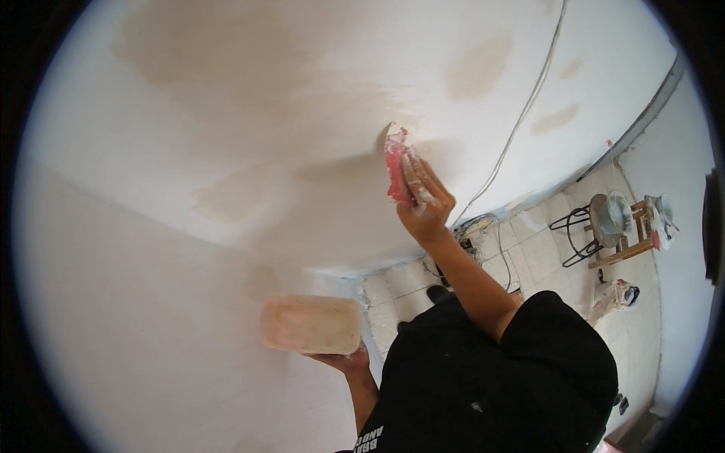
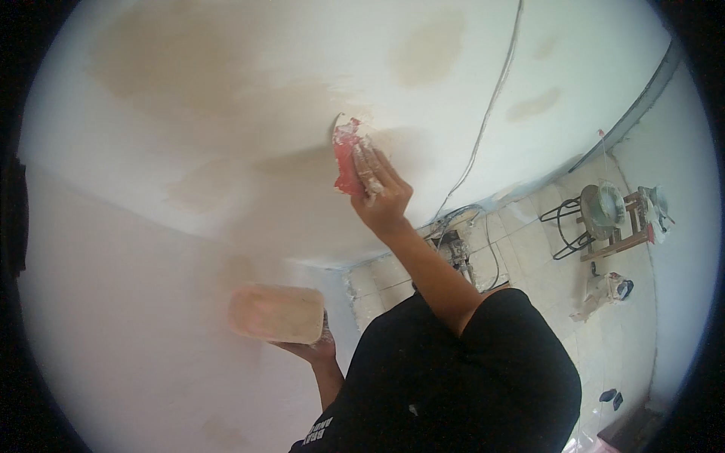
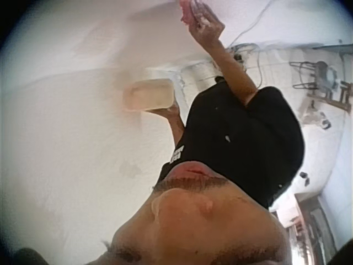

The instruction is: The person applies plaster to a wall and ceiling using a putty knife and a plastic container, then mixes more plaster by adding water to the container and stirring it.

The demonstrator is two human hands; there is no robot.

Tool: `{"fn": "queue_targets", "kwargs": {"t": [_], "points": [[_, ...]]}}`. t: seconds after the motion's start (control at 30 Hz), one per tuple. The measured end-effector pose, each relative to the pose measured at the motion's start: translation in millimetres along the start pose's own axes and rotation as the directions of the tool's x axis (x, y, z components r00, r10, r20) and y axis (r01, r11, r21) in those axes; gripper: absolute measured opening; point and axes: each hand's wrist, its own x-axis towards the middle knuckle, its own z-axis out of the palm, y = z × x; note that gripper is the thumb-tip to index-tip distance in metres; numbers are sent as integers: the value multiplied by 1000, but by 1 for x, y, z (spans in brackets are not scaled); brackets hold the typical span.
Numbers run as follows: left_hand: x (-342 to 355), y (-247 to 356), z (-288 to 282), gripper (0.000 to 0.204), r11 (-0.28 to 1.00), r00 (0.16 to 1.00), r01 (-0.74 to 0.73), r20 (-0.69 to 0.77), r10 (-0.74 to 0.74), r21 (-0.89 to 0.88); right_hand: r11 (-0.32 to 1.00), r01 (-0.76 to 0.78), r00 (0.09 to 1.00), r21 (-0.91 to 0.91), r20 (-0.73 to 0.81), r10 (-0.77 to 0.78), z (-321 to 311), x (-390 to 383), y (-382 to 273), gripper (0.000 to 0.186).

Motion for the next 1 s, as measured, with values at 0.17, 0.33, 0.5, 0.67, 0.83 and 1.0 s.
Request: {"fn": "queue_targets", "kwargs": {"t": [0.17,0.33,0.5,0.67,0.83,1.0], "points": [[2,17,15,70,941,986,164,65,-151,-298,997,-67,989,41,138,61,-4,-6,-31,55],[2,15,21,71,991,997,65,48,-59,-121,985,-66,953,157,303,16,7,-45,-47,52],[0,12,9,69,974,995,86,77,-71,-212,981,25,980,193,188,-62,-16,-12,-53,46],[-2,6,-1,65,959,993,110,-17,-119,-262,943,294,954,159,8,-299,-10,55,-67,44],[-1,2,-9,65,934,986,141,-37,-162,-328,939,341,922,33,182,-341,22,56,-86,41],[0,-5,-13,75,953,1000,6,-12,-10,-303,964,265,949,26,170,-266,50,20,-88,40]]}}
